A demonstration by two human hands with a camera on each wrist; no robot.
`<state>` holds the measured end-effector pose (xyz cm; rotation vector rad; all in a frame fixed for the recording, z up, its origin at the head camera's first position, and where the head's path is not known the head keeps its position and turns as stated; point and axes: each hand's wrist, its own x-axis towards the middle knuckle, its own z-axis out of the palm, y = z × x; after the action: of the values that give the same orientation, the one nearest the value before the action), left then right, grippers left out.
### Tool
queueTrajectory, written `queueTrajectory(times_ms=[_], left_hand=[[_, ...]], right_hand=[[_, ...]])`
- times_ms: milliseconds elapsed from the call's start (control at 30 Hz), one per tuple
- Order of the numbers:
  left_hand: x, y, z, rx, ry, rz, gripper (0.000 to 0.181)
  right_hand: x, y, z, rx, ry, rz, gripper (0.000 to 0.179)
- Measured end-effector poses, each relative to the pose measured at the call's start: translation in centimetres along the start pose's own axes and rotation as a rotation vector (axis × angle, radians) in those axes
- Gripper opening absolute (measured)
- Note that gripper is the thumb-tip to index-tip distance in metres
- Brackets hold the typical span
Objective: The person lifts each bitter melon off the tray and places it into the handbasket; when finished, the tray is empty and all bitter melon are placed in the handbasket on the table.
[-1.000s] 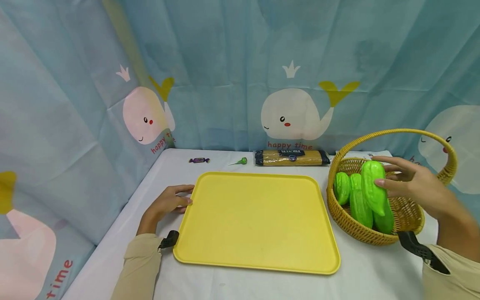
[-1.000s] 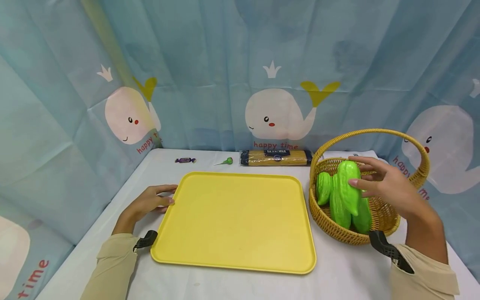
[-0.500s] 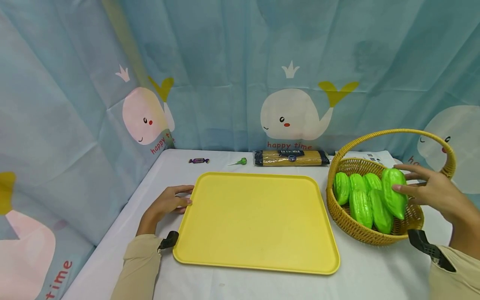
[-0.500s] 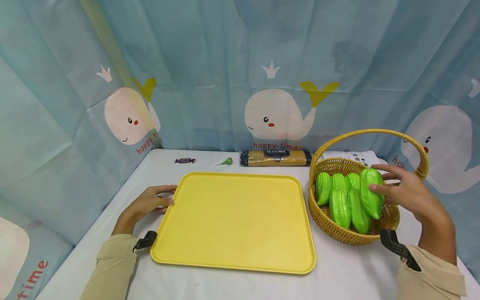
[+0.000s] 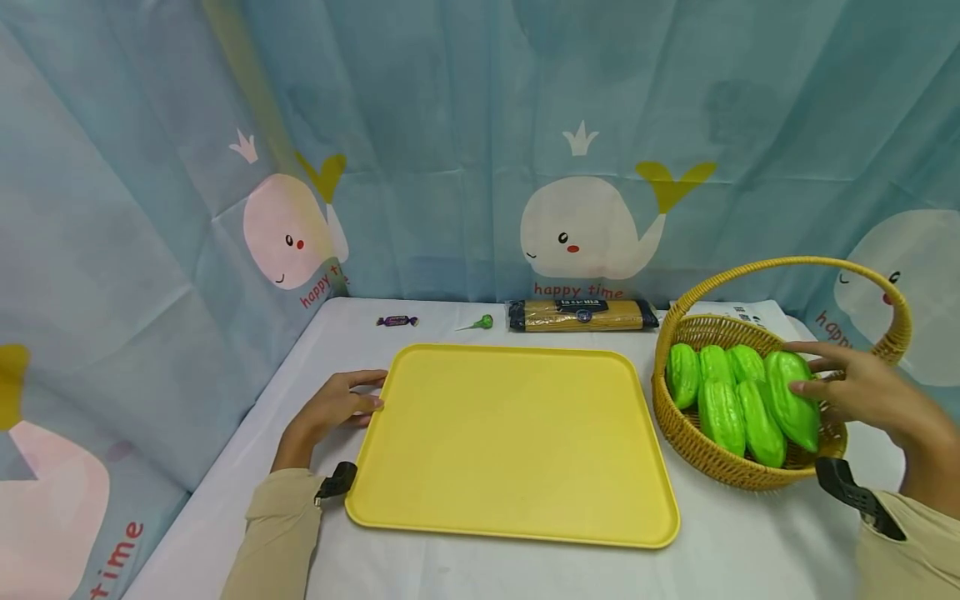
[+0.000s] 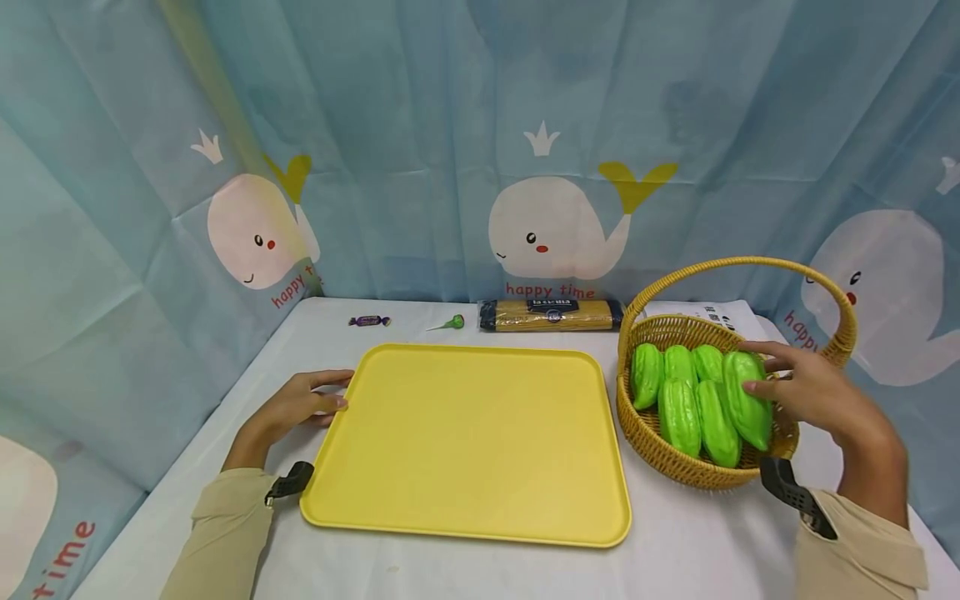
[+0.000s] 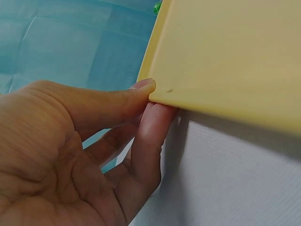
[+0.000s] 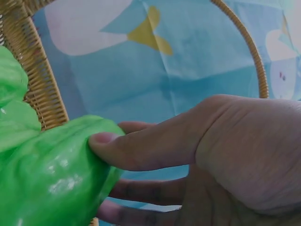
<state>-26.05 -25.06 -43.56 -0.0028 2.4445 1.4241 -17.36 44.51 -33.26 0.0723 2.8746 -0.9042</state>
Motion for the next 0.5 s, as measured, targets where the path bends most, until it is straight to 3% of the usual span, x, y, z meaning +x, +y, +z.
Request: queueTrajectory(times_ms=[233, 500], left_hand=[[-0.13, 0.19, 0.04, 0.009, 0.0, -0.002, 0.062], [-0.02, 0.03, 0.1, 0.003, 0.006, -0.009, 0.061]], right_hand=[[0.2, 0.4, 0.05, -0.028, -0.024, -0.009, 0.064], [0.11, 0.31, -0.09, -0.141, 0.031, -0.063, 0.067]])
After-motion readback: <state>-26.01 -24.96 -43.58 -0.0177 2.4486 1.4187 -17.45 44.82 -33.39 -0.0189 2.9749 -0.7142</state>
